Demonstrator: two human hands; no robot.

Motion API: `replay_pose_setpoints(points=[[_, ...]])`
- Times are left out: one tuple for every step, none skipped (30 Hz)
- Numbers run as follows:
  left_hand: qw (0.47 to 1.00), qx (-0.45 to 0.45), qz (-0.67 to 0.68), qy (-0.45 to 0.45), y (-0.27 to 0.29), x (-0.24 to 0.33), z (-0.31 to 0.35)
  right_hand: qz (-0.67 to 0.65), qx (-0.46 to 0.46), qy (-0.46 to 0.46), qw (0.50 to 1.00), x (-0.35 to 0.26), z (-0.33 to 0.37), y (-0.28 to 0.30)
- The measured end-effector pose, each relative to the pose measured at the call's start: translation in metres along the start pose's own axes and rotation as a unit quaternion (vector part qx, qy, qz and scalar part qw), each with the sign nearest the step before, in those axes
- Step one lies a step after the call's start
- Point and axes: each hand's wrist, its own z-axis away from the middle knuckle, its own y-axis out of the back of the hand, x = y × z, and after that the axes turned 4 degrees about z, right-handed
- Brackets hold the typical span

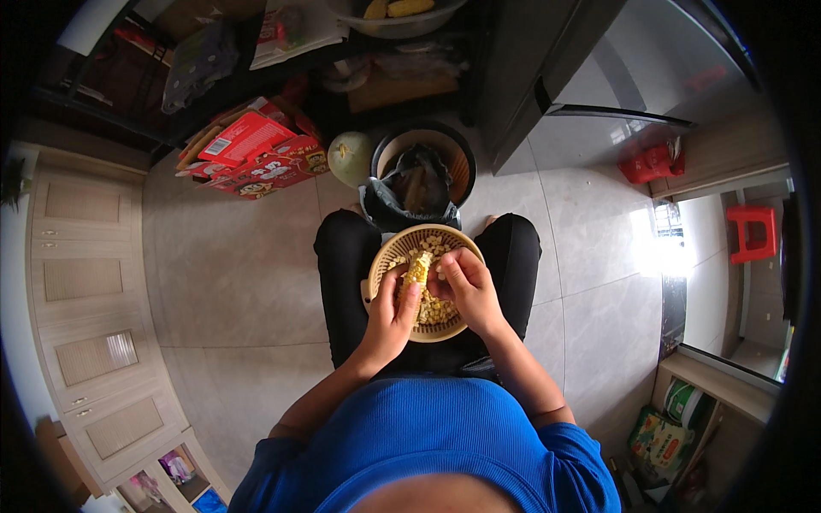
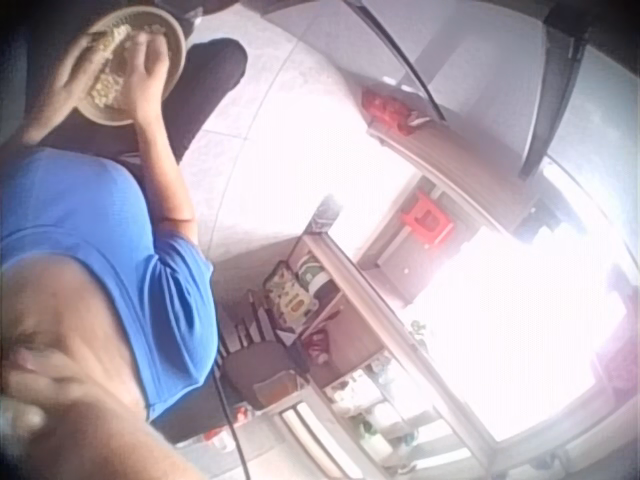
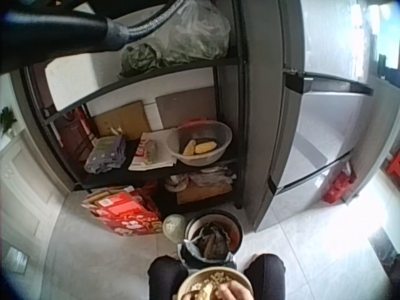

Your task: The person sits on the floor and removes corn kernels from a cob by hand, placing them into a bowl. They continue this process with multiple corn cobs, discarding the bare cobs into a nearby trash bin.

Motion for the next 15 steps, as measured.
replay_pose_setpoints(points=[[1.0,0.006,-0.014,-0.009,0.0,0.004,-0.001,0.0,-0.016,-0.007,1.0,-0.003,0.0,0.0],[0.999,0.011,-0.027,-0.017,0.0,0.006,-0.002,0.015,-0.026,0.013,0.999,-0.002,0.001,0.0],[0.999,0.01,-0.042,-0.015,0.0,0.006,-0.002,0.031,-0.036,0.032,0.998,0.0,0.001,0.0],[1.0,0.004,-0.03,-0.002,-0.002,0.004,-0.001,0.046,-0.046,0.052,0.997,0.003,0.001,-0.001],[1.0,-0.001,-0.017,0.012,-0.004,0.002,0.0,0.105,-0.034,0.072,0.991,0.008,0.002,-0.003],[1.0,-0.007,-0.004,0.026,-0.005,0.001,0.0,0.164,0.0,0.115,0.98,0.012,0.002,-0.008],[1.0,-0.016,-0.019,0.003,-0.006,0.002,0.0,0.213,0.018,0.116,0.97,0.012,0.003,-0.01],[1.0,0.002,-0.026,0.003,-0.009,0.001,0.001,0.261,0.035,0.118,0.957,0.011,0.002,-0.013],[0.999,0.021,-0.033,0.002,-0.014,0.0,0.003,0.295,0.04,0.126,0.946,0.011,0.001,-0.014],[0.998,0.04,-0.041,0.001,-0.017,-0.001,0.004,0.321,0.044,0.148,0.934,0.012,0.0,-0.015],[0.995,0.055,-0.084,-0.01,-0.021,0.0,0.005,0.348,0.05,0.169,0.921,0.014,-0.001,-0.016],[0.996,0.061,-0.064,0.022,-0.024,-0.003,0.006,0.374,0.055,0.189,0.906,0.017,-0.002,-0.016],[0.995,0.068,-0.045,0.053,-0.027,-0.01,0.007,0.389,0.057,0.193,0.899,0.021,-0.005,-0.014],[0.994,0.072,-0.026,0.084,-0.031,-0.019,0.007,0.391,0.061,0.184,0.9,0.028,-0.008,-0.011],[0.993,0.083,-0.049,0.065,-0.034,-0.03,0.008,0.394,0.065,0.173,0.9,0.04,-0.011,-0.006]])
